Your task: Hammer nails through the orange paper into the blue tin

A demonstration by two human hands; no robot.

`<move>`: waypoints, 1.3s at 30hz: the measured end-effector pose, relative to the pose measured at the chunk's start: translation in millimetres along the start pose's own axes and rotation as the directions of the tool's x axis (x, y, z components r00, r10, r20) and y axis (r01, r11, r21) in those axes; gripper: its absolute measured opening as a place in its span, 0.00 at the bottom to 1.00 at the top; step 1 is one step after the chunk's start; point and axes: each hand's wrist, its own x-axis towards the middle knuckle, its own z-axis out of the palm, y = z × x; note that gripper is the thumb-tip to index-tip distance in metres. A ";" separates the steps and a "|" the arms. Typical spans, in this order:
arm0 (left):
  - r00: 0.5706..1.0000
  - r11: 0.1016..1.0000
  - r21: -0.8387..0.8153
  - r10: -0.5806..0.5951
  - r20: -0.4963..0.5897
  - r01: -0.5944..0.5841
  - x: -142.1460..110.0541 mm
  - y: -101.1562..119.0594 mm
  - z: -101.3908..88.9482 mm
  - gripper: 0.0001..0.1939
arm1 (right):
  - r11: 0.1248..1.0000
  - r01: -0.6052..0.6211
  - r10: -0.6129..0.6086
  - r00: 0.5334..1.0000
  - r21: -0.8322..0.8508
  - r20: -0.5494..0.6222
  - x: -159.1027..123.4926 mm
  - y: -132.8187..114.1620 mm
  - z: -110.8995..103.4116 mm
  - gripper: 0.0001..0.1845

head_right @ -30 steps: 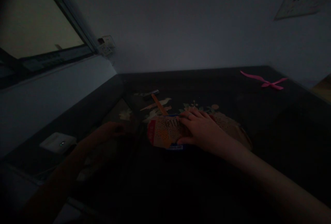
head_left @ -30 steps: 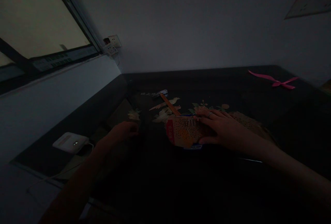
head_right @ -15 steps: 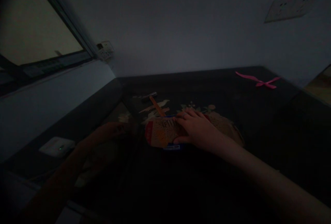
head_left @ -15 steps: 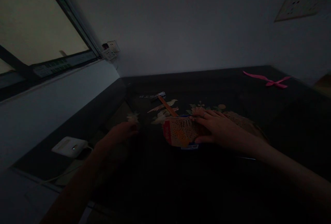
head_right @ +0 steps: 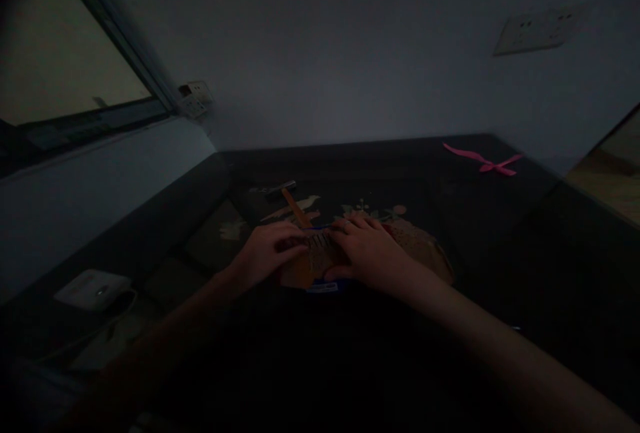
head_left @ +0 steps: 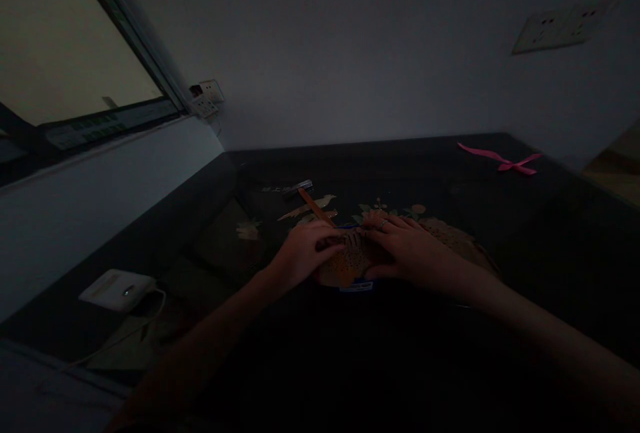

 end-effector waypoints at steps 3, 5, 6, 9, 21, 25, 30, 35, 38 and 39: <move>1.000 1.000 -0.022 -0.015 -0.005 0.015 5.0 -0.5 7.6 0.05 | 1.000 0.000 0.000 1.000 0.000 -0.005 -0.1 0.1 -0.2 0.35; 0.999 0.998 -0.051 -0.026 -0.031 0.024 5.8 -0.1 10.7 0.05 | 1.000 0.005 -0.005 1.000 0.000 -0.009 -0.2 0.1 -0.3 0.34; 0.998 0.997 -0.072 -0.036 -0.049 0.032 5.4 0.5 11.8 0.05 | 1.000 0.009 -0.009 1.000 0.000 -0.009 -0.2 0.1 -0.3 0.34; 0.989 0.984 -0.172 -0.073 -0.127 0.050 2.2 3.6 12.1 0.06 | 1.000 0.015 -0.015 1.000 0.000 -0.013 -0.1 0.4 0.0 0.34; 0.918 0.919 0.073 -0.377 -0.125 0.387 -56.7 -64.9 -41.2 0.12 | 1.000 0.005 -0.005 1.000 -0.029 -0.015 -0.2 0.7 3.0 0.35; 0.823 0.759 0.346 -0.564 -0.075 0.552 -89.2 -104.6 -54.3 0.13 | 0.999 -0.010 0.010 1.000 -0.036 -0.008 0.0 -0.1 3.7 0.36; 0.745 0.703 0.399 -0.663 0.069 0.589 -105.5 -128.6 -56.0 0.14 | 0.999 -0.016 0.017 1.000 -0.049 0.014 0.5 0.8 4.4 0.35; 0.749 0.746 0.338 -0.645 0.152 0.574 -104.5 -135.5 -49.9 0.15 | 0.998 -0.023 0.024 1.000 -0.066 0.012 -0.5 3.0 8.7 0.35; 0.738 0.742 0.292 -0.658 0.149 0.603 -104.6 -137.3 -47.7 0.14 | 0.996 -0.018 0.018 1.000 -0.090 0.007 -0.7 2.8 8.9 0.35; 0.739 0.745 0.277 -0.657 0.146 0.607 -105.2 -137.9 -47.2 0.14 | 0.995 -0.018 0.019 1.000 -0.101 0.008 -0.7 2.6 8.5 0.35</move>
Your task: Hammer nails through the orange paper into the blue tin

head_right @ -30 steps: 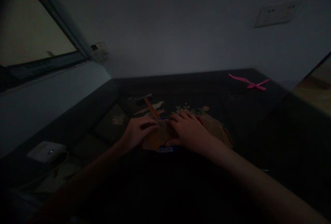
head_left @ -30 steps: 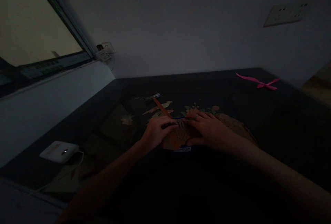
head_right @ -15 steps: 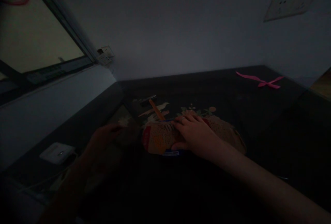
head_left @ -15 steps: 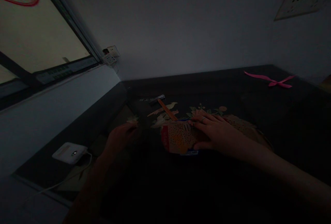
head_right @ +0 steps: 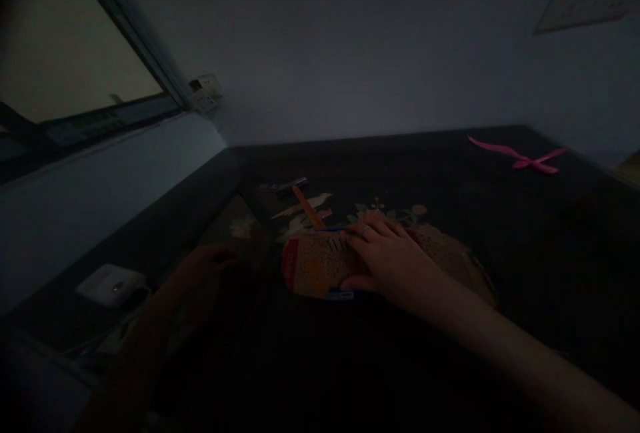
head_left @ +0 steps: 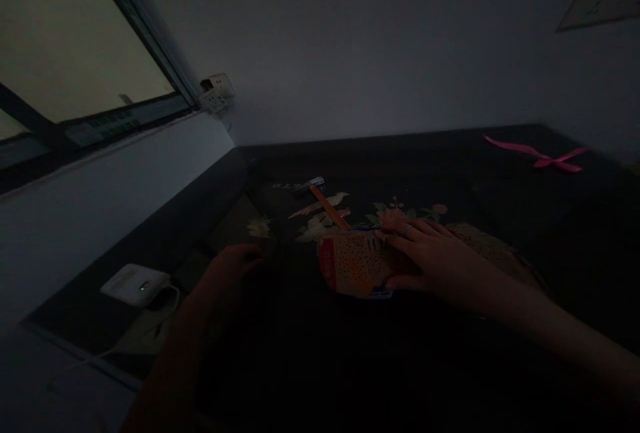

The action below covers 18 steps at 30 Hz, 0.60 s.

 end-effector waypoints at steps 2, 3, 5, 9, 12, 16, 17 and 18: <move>1.000 1.000 -0.019 0.020 -0.002 -0.020 0.0 -1.6 1.3 0.15 | 1.000 -0.006 0.006 1.000 -0.017 0.014 0.0 -0.5 -0.9 0.35; 1.000 0.999 -0.021 0.026 -0.002 -0.026 -0.1 -2.4 1.9 0.15 | 1.000 -0.008 0.009 1.000 -0.019 0.021 0.0 -0.7 -1.3 0.35; 0.999 0.999 -0.029 0.037 -0.011 -0.037 0.0 -3.6 2.9 0.16 | 1.000 -0.005 0.005 1.000 -0.018 0.022 0.0 -0.9 -1.4 0.35; 0.997 0.998 -0.049 0.039 -0.072 -0.042 -0.1 -3.9 4.1 0.17 | 1.000 0.010 -0.010 1.000 -0.005 0.001 -0.3 -0.5 -0.6 0.35; 0.991 0.997 -0.060 0.048 -0.122 -0.056 -0.5 -3.5 3.9 0.16 | 1.000 0.008 -0.008 1.000 -0.001 -0.004 -0.2 -0.2 -0.6 0.35; 0.976 0.992 -0.097 0.064 -0.208 -0.086 1.6 -2.1 4.6 0.14 | 1.000 0.013 -0.013 1.000 0.005 -0.009 0.4 -0.6 -1.9 0.35; 0.969 0.990 -0.106 0.065 -0.240 -0.093 2.6 0.1 5.0 0.14 | 1.000 0.016 -0.016 1.000 0.006 -0.011 0.5 -0.8 -2.2 0.35; 0.957 0.988 -0.115 0.067 -0.283 -0.103 3.3 3.9 5.4 0.14 | 1.000 0.017 -0.017 1.000 0.008 -0.012 0.6 -0.9 -2.5 0.35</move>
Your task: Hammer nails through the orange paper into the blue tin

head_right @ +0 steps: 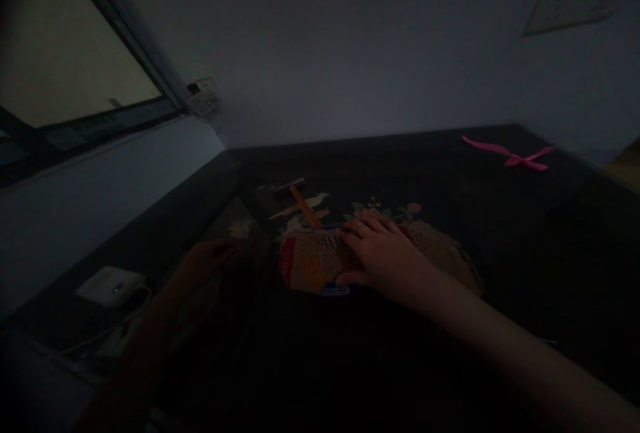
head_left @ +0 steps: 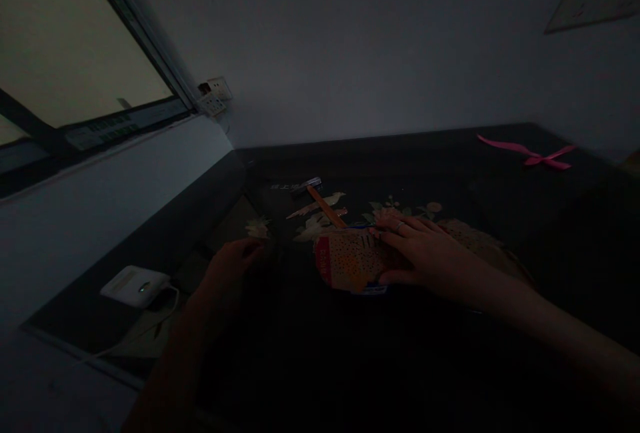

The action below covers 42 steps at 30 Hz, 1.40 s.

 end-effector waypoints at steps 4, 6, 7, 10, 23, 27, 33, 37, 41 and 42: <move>0.968 0.987 -0.084 0.118 -0.223 -0.140 -1.8 37.8 2.8 0.14 | 1.000 -0.001 0.001 1.000 0.009 -0.008 0.0 -0.1 -0.4 0.35; 0.935 0.954 -0.135 0.221 -0.279 -0.266 -6.8 69.8 2.7 0.14 | 1.000 0.003 -0.003 1.000 0.015 -0.012 0.1 -0.5 -0.8 0.34; 0.915 0.926 -0.162 0.288 -0.282 -0.342 -9.5 87.4 2.6 0.13 | 1.000 0.005 -0.004 1.000 0.019 -0.015 0.2 -0.8 -1.2 0.35; 0.835 0.805 -0.236 0.488 -0.255 -0.543 -13.5 137.7 4.0 0.10 | 1.000 0.001 0.000 1.000 0.028 -0.023 0.2 -2.3 -2.8 0.36; 0.882 0.800 -0.433 0.471 0.024 -0.415 15.4 191.7 31.3 0.05 | 1.000 0.019 -0.018 0.999 0.024 -0.045 -0.7 -2.0 -2.8 0.35; 0.886 0.764 -0.486 0.460 -0.052 -0.425 13.0 190.7 32.8 0.06 | 1.000 0.007 -0.007 0.999 0.018 -0.037 -0.3 -3.0 -2.9 0.34; 0.921 0.735 -0.555 0.315 -0.228 -0.389 13.4 178.3 10.0 0.09 | 1.000 0.015 -0.014 0.999 0.007 -0.041 0.0 -2.5 -3.5 0.34; 0.917 0.866 -0.343 0.271 -0.292 -0.365 9.6 138.3 -4.2 0.10 | 1.000 0.024 -0.024 0.999 0.001 -0.042 -0.3 -0.8 -1.8 0.34; 0.945 0.946 -0.188 0.215 -0.245 -0.264 1.7 77.1 -6.7 0.14 | 1.000 0.026 -0.026 0.999 -0.005 -0.038 -0.5 0.7 1.9 0.34; 0.940 0.957 -0.123 0.225 -0.257 -0.262 -0.6 61.0 -6.4 0.14 | 1.000 0.022 -0.022 0.999 -0.007 -0.038 -0.5 0.9 2.7 0.35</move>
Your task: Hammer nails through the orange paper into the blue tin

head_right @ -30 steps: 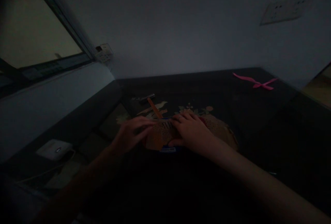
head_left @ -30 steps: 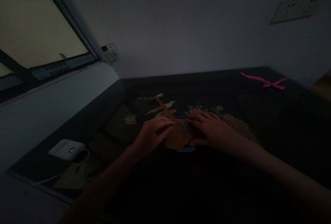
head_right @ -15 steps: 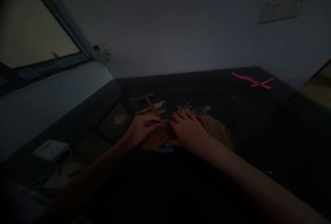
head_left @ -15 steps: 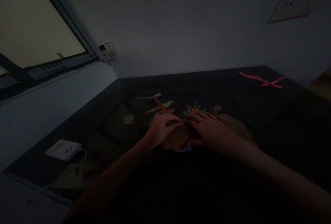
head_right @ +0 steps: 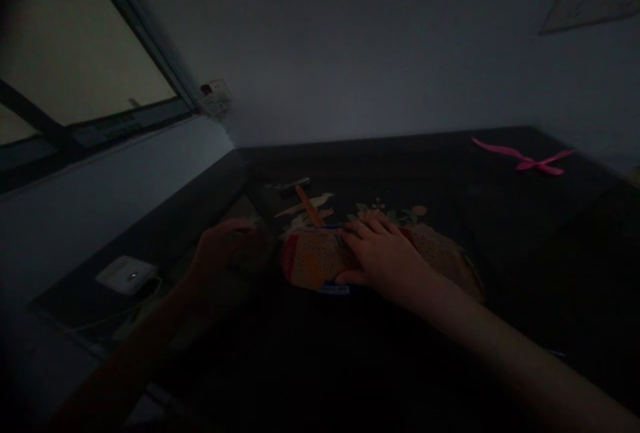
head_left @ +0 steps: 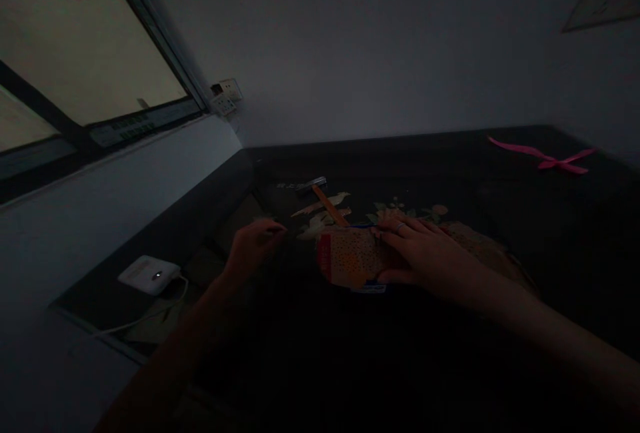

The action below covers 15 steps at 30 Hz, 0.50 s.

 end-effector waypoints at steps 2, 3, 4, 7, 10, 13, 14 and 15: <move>0.999 0.991 0.133 0.012 0.035 -0.016 -11.6 -28.2 -6.2 0.14 | 1.000 -0.007 0.007 1.000 -0.003 0.001 0.0 0.0 0.9 0.34; 0.999 0.979 0.202 0.009 0.051 -0.020 -17.3 -40.8 -9.2 0.14 | 1.000 -0.011 0.011 1.000 -0.004 0.003 0.0 -0.2 1.0 0.34; 0.998 0.966 0.257 0.016 0.062 -0.031 -22.8 -51.9 -11.9 0.14 | 1.000 -0.015 0.015 1.000 -0.005 0.006 0.0 -0.3 0.9 0.34; 0.984 0.928 0.353 0.063 0.167 -0.120 -37.5 -74.3 -17.3 0.14 | 1.000 -0.021 0.021 1.000 -0.007 0.015 -0.2 -0.5 0.7 0.34; 0.964 0.910 0.372 0.094 0.249 -0.185 -47.6 -80.8 -17.4 0.15 | 1.000 -0.018 0.018 1.000 -0.009 0.019 -0.5 0.1 1.2 0.34; 0.960 0.919 0.350 0.087 0.265 -0.180 -51.8 -80.5 -14.1 0.16 | 1.000 -0.016 0.016 1.000 -0.010 0.025 -0.5 0.7 1.3 0.35; 0.961 0.924 0.344 0.075 0.265 -0.167 -52.2 -80.7 -12.9 0.16 | 1.000 -0.014 0.014 1.000 -0.010 0.028 -0.4 0.7 1.1 0.35; 0.962 0.929 0.338 0.062 0.264 -0.152 -52.3 -81.4 -11.8 0.16 | 1.000 -0.013 0.013 1.000 -0.009 0.028 -0.2 0.6 0.7 0.35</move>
